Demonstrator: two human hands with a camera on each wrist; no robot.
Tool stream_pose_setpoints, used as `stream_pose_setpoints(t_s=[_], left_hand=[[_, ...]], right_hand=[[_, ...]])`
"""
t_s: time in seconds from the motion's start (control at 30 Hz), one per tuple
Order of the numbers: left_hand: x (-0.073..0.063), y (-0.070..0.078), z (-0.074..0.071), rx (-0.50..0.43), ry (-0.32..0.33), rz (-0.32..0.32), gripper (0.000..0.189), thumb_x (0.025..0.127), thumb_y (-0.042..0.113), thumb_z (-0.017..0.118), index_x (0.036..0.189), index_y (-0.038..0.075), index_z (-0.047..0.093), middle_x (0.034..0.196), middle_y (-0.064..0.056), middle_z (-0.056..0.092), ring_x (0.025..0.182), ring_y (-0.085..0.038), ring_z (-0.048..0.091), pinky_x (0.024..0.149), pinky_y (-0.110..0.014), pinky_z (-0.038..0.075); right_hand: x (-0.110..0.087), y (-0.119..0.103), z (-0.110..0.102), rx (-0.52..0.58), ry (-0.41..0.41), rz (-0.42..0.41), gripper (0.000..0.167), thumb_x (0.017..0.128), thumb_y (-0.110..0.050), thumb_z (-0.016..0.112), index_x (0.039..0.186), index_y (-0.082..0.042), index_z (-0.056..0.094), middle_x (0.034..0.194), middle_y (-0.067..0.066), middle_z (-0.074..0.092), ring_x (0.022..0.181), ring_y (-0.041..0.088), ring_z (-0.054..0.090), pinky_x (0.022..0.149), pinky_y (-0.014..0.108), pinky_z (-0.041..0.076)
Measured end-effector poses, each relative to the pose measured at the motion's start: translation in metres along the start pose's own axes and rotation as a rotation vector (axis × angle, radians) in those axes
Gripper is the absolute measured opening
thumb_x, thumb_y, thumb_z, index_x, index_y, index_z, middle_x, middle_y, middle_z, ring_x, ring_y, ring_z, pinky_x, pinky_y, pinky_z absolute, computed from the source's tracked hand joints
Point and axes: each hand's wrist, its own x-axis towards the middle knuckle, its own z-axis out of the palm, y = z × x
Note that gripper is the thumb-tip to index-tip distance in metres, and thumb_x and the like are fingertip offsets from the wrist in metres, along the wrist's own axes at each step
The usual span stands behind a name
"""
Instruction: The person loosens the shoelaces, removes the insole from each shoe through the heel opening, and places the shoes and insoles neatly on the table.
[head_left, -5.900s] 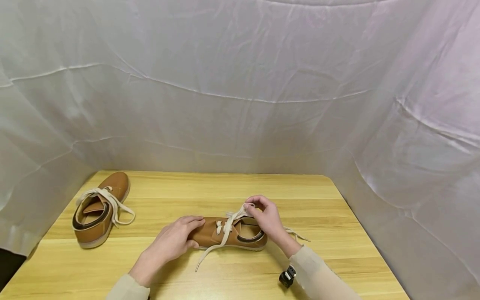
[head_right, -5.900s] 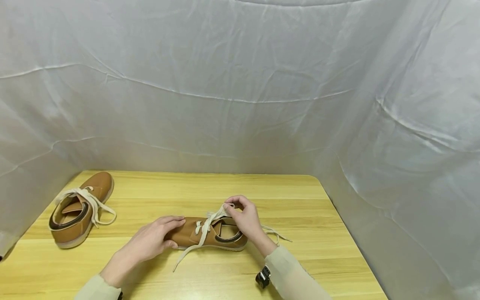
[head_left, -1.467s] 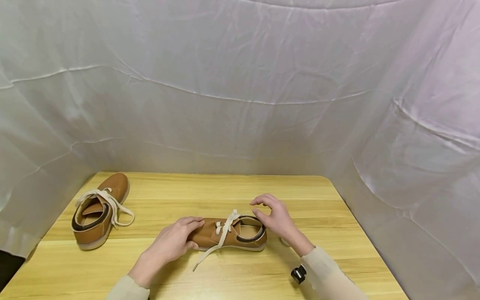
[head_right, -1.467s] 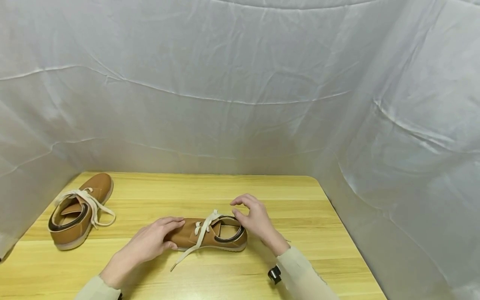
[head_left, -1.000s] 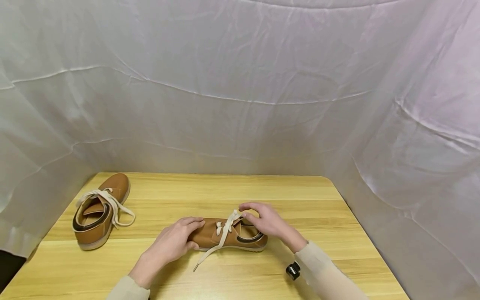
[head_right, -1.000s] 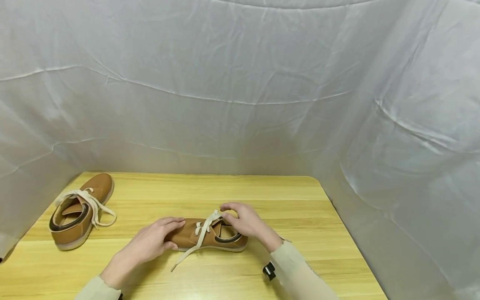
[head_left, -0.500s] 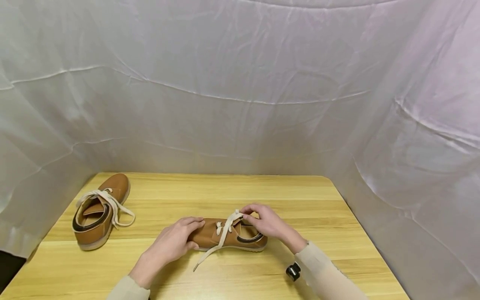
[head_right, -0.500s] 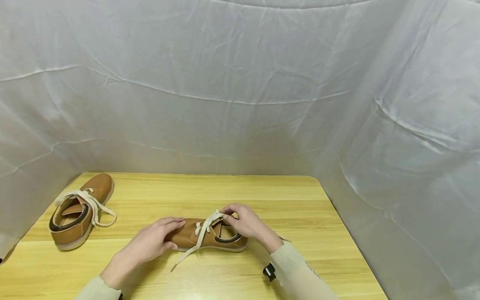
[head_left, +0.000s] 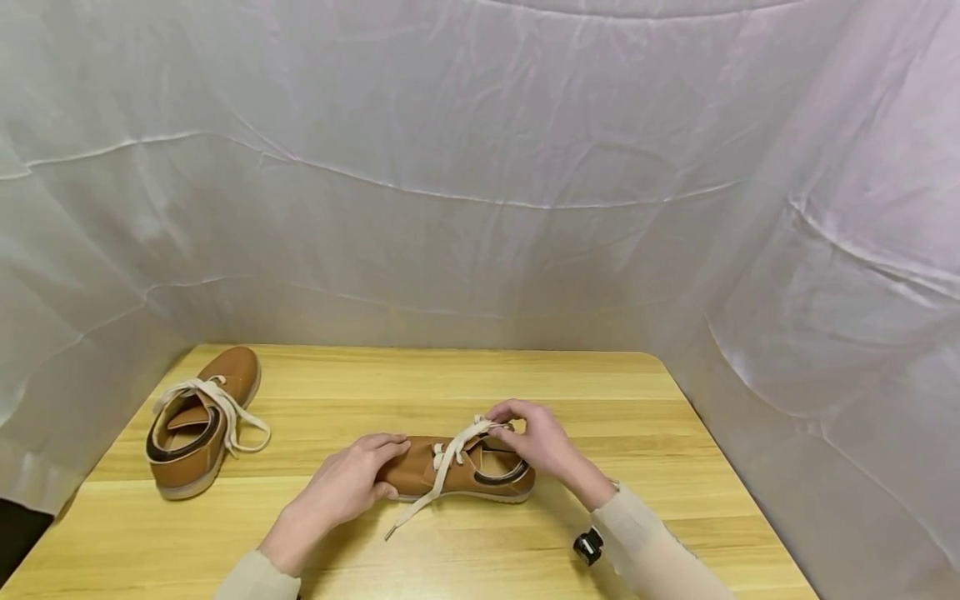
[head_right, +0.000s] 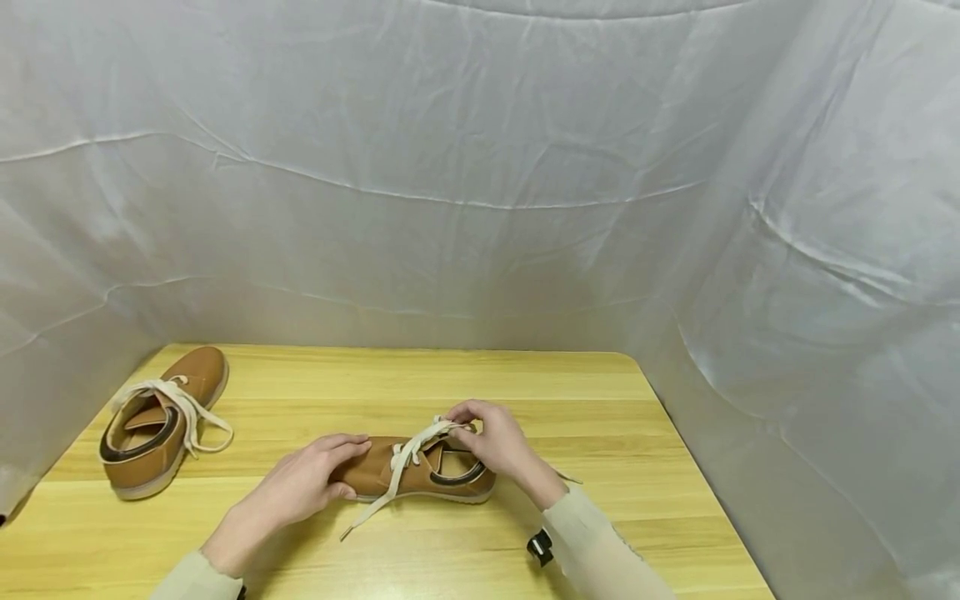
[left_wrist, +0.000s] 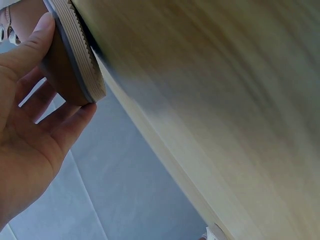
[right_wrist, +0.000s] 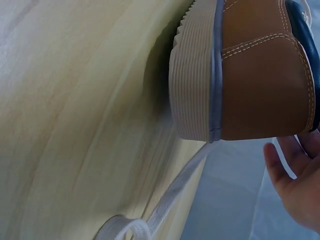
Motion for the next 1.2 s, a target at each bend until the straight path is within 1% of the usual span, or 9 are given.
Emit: stream_pose_setpoints(t_s=[0.1,0.2,0.37,0.47,0.57,0.63,0.8,0.97,1.2], left_hand=[[0.000,0.000,0.000,0.000,-0.002,0.001,0.067,0.078,0.021,0.091,0.138,0.005,0.066,0.143,-0.012,0.063,0.128,-0.035,0.061,0.097,-0.057,0.057],[0.001,-0.001,0.000,0.000,-0.004,-0.001,0.067,0.079,0.021,0.091,0.139,0.005,0.066,0.143,-0.012,0.063,0.128,-0.035,0.061,0.097,-0.056,0.057],[0.000,-0.001,0.000,0.001,-0.006,-0.001,0.066,0.079,0.021,0.090,0.139,0.005,0.066,0.143,-0.012,0.063,0.129,-0.035,0.061,0.096,-0.056,0.058],[0.000,-0.001,0.001,-0.002,-0.011,-0.003,0.067,0.079,0.021,0.090,0.139,0.005,0.065,0.143,-0.012,0.062,0.129,-0.035,0.061,0.097,-0.057,0.057],[0.000,-0.001,0.001,-0.004,-0.014,-0.009,0.067,0.079,0.021,0.090,0.139,0.005,0.065,0.144,-0.012,0.062,0.130,-0.035,0.060,0.098,-0.057,0.057],[0.000,-0.001,0.000,-0.002,-0.015,-0.012,0.067,0.079,0.022,0.090,0.139,0.006,0.065,0.144,-0.012,0.062,0.130,-0.035,0.060,0.098,-0.056,0.057],[0.000,0.000,0.000,-0.005,-0.021,-0.021,0.067,0.079,0.022,0.090,0.139,0.006,0.065,0.144,-0.012,0.062,0.130,-0.035,0.060,0.097,-0.058,0.057],[0.000,0.001,-0.001,-0.025,-0.026,-0.042,0.066,0.079,0.021,0.090,0.139,0.007,0.065,0.145,-0.012,0.061,0.130,-0.036,0.059,0.098,-0.060,0.056],[0.000,0.001,-0.001,-0.018,-0.018,-0.031,0.067,0.079,0.021,0.090,0.139,0.006,0.065,0.145,-0.013,0.061,0.130,-0.036,0.060,0.099,-0.059,0.056]], right_hand=[[-0.001,0.000,-0.001,0.009,0.049,0.022,0.013,0.091,-0.009,0.080,0.102,-0.014,0.077,0.097,-0.004,0.078,0.094,0.017,0.072,0.090,0.053,0.060],[-0.002,0.002,-0.003,-0.014,0.087,0.021,0.009,0.092,-0.013,0.080,0.100,-0.016,0.078,0.095,-0.006,0.079,0.093,0.015,0.073,0.089,0.049,0.061],[-0.004,0.006,-0.004,-0.026,0.133,-0.026,0.009,0.092,-0.013,0.081,0.099,-0.018,0.080,0.096,-0.008,0.078,0.093,0.014,0.073,0.086,0.045,0.062],[-0.005,0.008,-0.004,0.003,0.173,-0.060,0.010,0.090,-0.009,0.082,0.097,-0.016,0.081,0.099,-0.007,0.076,0.093,0.015,0.071,0.084,0.048,0.062],[-0.006,0.010,-0.005,0.028,0.211,-0.083,0.012,0.088,-0.006,0.083,0.096,-0.014,0.081,0.099,-0.004,0.074,0.092,0.016,0.070,0.082,0.047,0.063],[-0.006,0.011,-0.005,0.043,0.226,-0.068,0.013,0.087,-0.004,0.083,0.095,-0.014,0.081,0.098,-0.005,0.073,0.092,0.016,0.070,0.082,0.047,0.064],[-0.008,0.014,-0.006,0.054,0.250,0.008,0.014,0.087,-0.005,0.083,0.096,-0.016,0.080,0.095,-0.008,0.074,0.088,0.011,0.070,0.083,0.042,0.064],[-0.009,0.019,-0.009,0.043,0.287,-0.004,0.013,0.087,-0.003,0.082,0.097,-0.012,0.080,0.094,-0.002,0.074,0.087,0.016,0.071,0.083,0.041,0.064],[-0.012,0.027,-0.015,0.054,0.320,0.051,0.011,0.089,-0.008,0.082,0.099,-0.011,0.079,0.094,-0.001,0.075,0.087,0.019,0.071,0.084,0.042,0.063]])
